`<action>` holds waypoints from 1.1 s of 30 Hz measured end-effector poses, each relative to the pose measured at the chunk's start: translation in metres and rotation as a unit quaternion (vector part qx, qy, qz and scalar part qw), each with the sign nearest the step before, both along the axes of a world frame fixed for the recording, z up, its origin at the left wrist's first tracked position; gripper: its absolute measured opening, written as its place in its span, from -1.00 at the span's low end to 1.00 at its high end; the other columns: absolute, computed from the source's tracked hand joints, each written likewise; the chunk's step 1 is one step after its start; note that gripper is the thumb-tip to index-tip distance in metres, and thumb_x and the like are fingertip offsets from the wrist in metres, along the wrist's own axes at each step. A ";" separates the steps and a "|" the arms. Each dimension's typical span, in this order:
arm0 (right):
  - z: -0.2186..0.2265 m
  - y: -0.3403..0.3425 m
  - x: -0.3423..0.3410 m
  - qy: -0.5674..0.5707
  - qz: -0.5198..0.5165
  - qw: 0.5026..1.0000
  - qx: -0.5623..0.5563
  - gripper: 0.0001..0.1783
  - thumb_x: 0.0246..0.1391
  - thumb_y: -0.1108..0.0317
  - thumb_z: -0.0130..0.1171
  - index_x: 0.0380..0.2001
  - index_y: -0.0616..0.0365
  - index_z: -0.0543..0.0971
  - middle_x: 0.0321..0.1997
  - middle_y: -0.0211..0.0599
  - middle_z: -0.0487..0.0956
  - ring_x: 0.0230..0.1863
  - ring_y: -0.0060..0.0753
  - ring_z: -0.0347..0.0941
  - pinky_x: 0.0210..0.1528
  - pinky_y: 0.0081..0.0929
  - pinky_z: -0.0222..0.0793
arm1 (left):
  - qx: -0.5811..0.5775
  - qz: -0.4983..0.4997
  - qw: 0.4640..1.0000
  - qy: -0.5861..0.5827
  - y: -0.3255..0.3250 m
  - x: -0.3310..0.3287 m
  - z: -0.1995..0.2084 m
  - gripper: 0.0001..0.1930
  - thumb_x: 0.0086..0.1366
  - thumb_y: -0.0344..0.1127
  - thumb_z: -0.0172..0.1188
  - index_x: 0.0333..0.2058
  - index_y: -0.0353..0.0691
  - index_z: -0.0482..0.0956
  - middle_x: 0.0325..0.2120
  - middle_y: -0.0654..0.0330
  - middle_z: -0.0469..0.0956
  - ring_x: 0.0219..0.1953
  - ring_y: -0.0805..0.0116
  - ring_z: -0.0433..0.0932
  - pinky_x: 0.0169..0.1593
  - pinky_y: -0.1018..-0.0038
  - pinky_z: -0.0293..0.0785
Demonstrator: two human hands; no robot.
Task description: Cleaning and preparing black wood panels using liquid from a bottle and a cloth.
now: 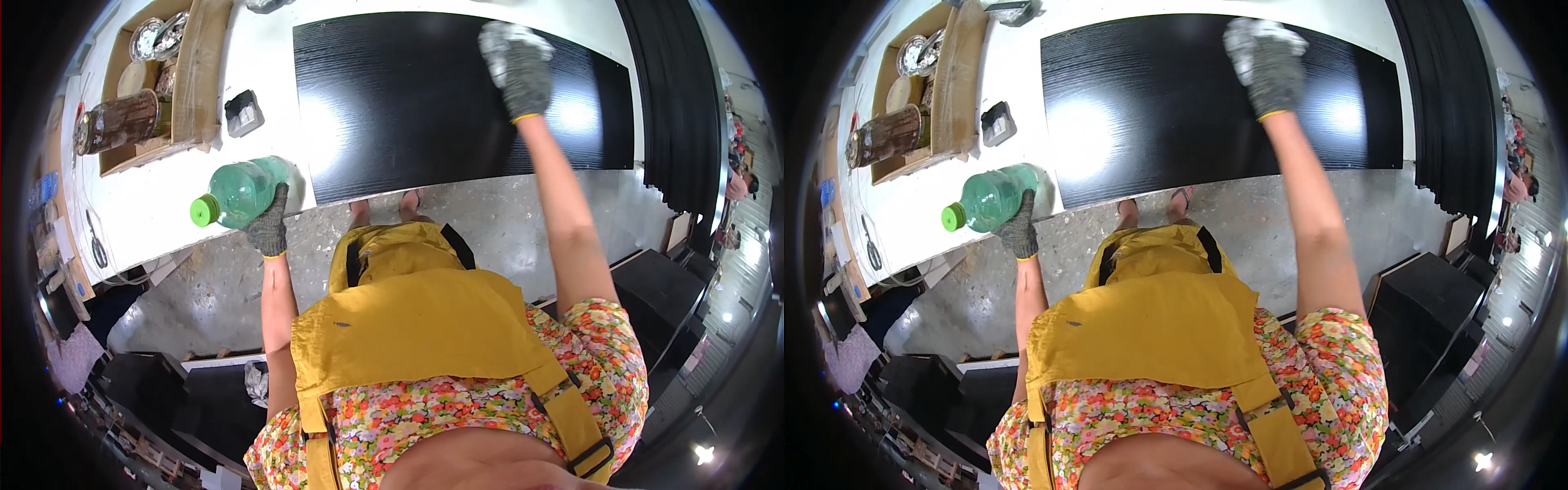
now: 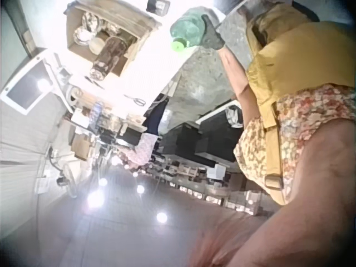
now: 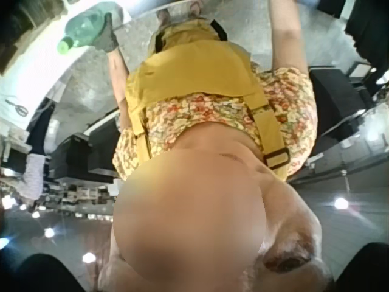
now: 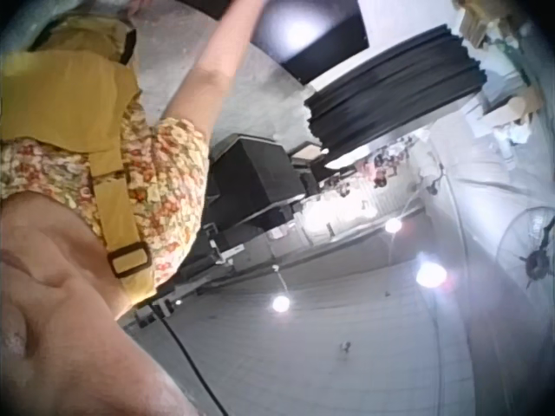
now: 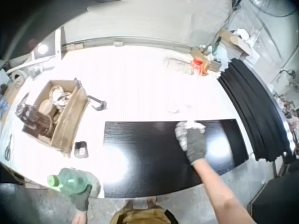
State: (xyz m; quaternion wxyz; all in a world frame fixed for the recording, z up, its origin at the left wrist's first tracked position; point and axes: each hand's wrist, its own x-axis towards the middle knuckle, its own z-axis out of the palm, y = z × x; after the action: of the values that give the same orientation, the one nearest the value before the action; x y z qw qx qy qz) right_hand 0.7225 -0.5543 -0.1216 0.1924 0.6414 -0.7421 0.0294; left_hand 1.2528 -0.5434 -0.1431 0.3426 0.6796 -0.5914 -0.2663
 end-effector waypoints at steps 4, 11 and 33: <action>0.018 -0.008 0.031 -0.057 -0.201 0.974 0.081 -0.71 0.21 0.22 -0.19 -0.19 0.02 0.50 -0.31 -0.33 0.51 -0.12 -0.53 0.42 -0.21 -0.45 0.42 | -0.102 0.001 0.994 -0.050 -0.006 0.000 -0.002 -0.38 -0.15 -0.26 0.53 -0.07 -0.28 0.51 -0.14 0.09 0.57 -0.12 0.18 0.53 0.02 0.30 0.41; 0.042 0.056 0.281 -0.127 0.355 0.923 0.076 -0.50 0.14 0.11 -0.14 0.12 0.03 0.33 0.19 -0.25 0.34 0.30 -0.17 0.16 0.35 -0.15 0.00 | -0.109 -0.033 0.981 0.156 -0.007 -0.001 -0.002 -0.44 -0.07 -0.41 0.46 -0.04 -0.32 0.49 -0.11 0.10 0.55 -0.12 0.23 0.51 0.04 0.32 0.40; 0.034 -0.066 0.158 -0.159 0.071 0.985 -0.011 -0.70 0.08 0.10 -0.06 -0.19 -0.10 0.54 -0.10 -0.30 0.53 -0.12 -0.22 0.49 -0.21 -0.26 0.45 | 0.057 0.108 0.981 0.153 0.028 0.116 -0.048 -0.85 0.08 -0.47 0.33 -0.36 -0.40 0.64 -0.37 0.13 0.63 -0.45 0.34 0.51 -0.37 0.48 0.43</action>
State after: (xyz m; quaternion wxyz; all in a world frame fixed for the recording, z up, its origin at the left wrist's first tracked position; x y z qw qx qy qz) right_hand 0.8806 -0.6205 -0.0874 0.0761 0.6775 -0.7155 0.1527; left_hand 1.3691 -0.5155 -0.1916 0.4169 0.7092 -0.4384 -0.3620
